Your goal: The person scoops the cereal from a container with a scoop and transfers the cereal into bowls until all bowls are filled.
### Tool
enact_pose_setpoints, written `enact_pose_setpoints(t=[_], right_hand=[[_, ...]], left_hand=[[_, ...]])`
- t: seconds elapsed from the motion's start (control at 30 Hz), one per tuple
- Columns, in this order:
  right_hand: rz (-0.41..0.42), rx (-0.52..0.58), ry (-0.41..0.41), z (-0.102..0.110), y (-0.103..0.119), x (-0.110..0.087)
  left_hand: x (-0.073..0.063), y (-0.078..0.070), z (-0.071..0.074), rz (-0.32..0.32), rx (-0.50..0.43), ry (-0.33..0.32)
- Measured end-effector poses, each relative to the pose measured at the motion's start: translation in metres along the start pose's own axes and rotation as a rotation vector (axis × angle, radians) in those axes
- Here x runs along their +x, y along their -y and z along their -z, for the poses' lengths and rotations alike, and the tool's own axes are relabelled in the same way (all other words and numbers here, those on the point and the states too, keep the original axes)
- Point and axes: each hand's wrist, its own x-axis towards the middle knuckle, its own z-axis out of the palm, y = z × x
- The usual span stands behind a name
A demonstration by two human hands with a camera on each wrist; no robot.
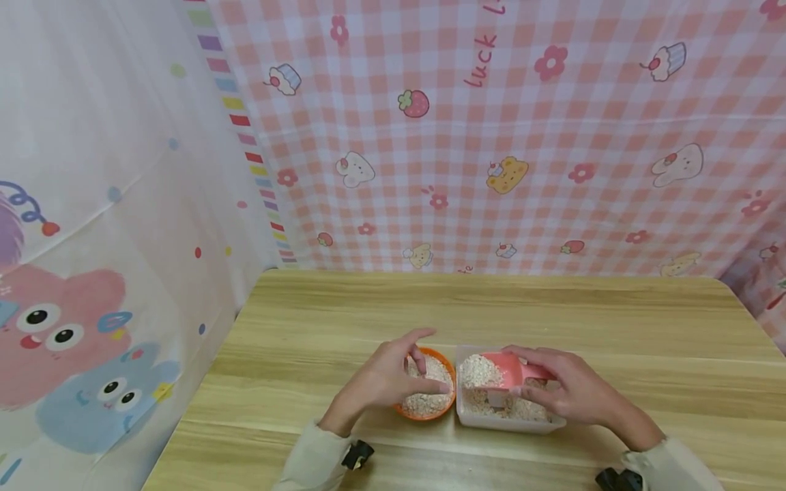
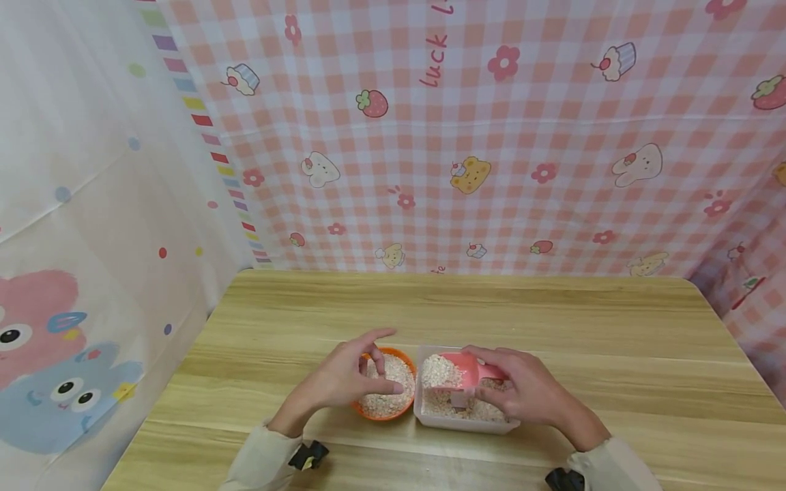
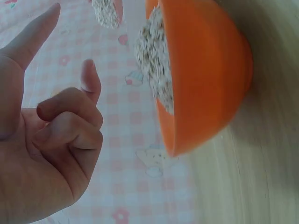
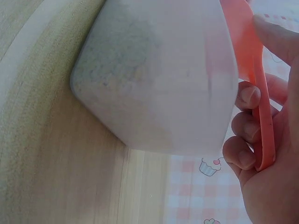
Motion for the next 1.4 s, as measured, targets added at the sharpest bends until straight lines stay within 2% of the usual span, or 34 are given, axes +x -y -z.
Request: enact_pose_setpoints(t=[0.13, 0.3, 0.53, 0.77, 1.07, 1.4], right_hand=[[0.007, 0.016, -0.002, 0.002, 0.0, 0.0], [0.034, 0.044, -0.01, 0.004, -0.002, 0.0], [0.047, 0.05, -0.012, 0.007, -0.001, 0.001], [0.057, 0.043, -0.017, 0.009, 0.001, 0.002], [0.087, -0.006, -0.035, 0.01, 0.007, 0.011], [0.138, -0.029, -0.016, 0.012, 0.019, 0.024]], left_hand=[[-0.004, 0.008, 0.006, -0.005, -0.018, -0.036], [-0.008, 0.021, 0.012, -0.049, -0.006, -0.081], [-0.015, 0.04, 0.016, -0.028, -0.008, -0.07], [-0.017, 0.052, 0.016, 0.012, -0.003, 0.016], [-0.014, 0.062, 0.009, 0.058, -0.078, 0.163], [-0.009, 0.069, 0.002, 0.047, -0.109, 0.187]])
